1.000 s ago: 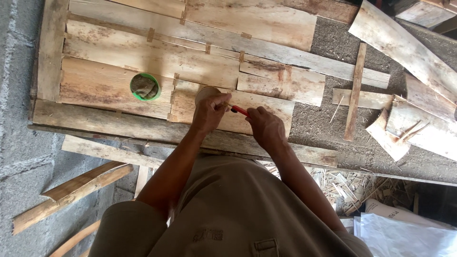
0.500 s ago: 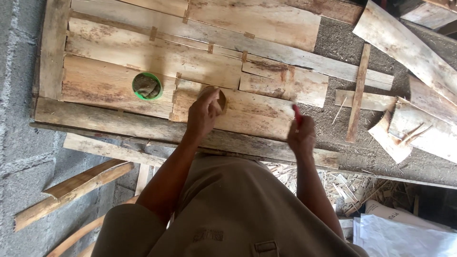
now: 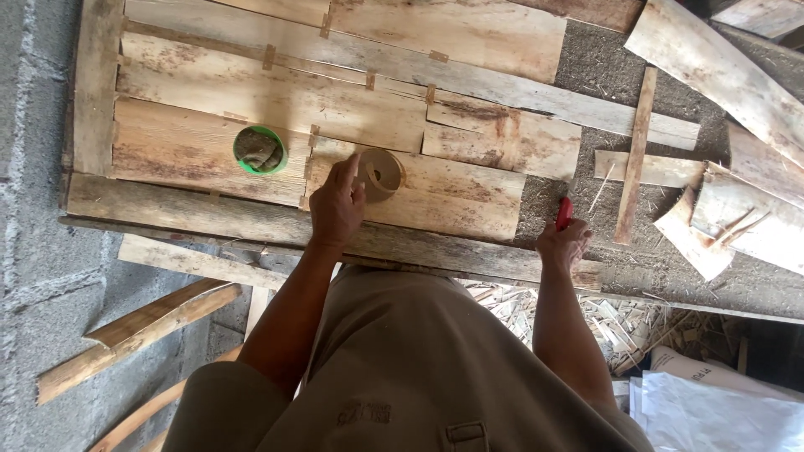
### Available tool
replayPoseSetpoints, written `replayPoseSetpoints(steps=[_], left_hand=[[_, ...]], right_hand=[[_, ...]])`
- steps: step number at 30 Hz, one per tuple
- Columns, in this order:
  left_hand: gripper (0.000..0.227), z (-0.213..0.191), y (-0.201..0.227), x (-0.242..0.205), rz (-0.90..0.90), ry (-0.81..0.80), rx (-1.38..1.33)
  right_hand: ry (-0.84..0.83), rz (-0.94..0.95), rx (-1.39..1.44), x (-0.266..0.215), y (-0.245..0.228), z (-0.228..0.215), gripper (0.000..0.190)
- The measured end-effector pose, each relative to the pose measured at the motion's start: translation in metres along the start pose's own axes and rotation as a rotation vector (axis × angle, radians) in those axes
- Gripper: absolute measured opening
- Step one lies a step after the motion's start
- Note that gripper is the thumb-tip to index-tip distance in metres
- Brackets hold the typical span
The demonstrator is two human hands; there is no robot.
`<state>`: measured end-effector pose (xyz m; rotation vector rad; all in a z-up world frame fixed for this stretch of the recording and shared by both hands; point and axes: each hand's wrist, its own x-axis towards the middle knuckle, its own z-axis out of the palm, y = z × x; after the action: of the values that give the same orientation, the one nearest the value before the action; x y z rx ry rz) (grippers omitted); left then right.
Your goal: The recorder is shown using a utility knife and adhesive tape to prepare and piece together thin strips of bamboo or wood on a workbench.
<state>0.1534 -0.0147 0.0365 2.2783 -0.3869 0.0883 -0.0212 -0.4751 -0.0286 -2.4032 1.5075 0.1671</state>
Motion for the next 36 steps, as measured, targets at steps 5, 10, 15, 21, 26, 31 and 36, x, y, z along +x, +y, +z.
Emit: replayPoseSetpoints(steps=[5, 10, 15, 21, 26, 31, 36], left_hand=[[0.069, -0.015, 0.015, 0.0, -0.116, 0.041, -0.209], [0.067, -0.008, 0.011, -0.006, -0.25, 0.055, -0.613], [0.064, -0.016, 0.023, -0.005, -0.446, 0.039, -0.891], [0.063, -0.045, 0.021, -0.003, -0.305, 0.044, -0.618], [0.057, -0.078, 0.008, -0.005, -0.19, 0.148, -0.499], [0.052, -0.099, -0.018, -0.007, -0.152, 0.19, -0.46], [0.048, -0.103, -0.057, -0.007, -0.151, 0.265, -0.212]], right_hand=[[0.126, -0.032, -0.058, -0.019, -0.024, -0.018, 0.066], [0.306, -0.419, -0.024, -0.051, -0.078, -0.008, 0.049], [-0.581, -0.926, 0.691, -0.121, -0.19, 0.001, 0.016], [-0.792, -1.197, 0.611, -0.215, -0.303, -0.027, 0.021], [-0.787, -1.247, 0.534, -0.241, -0.339, -0.01, 0.012], [-0.913, -1.09, 0.556, -0.262, -0.361, 0.006, 0.009], [-0.725, -1.149, 0.474, -0.283, -0.382, 0.016, 0.007]])
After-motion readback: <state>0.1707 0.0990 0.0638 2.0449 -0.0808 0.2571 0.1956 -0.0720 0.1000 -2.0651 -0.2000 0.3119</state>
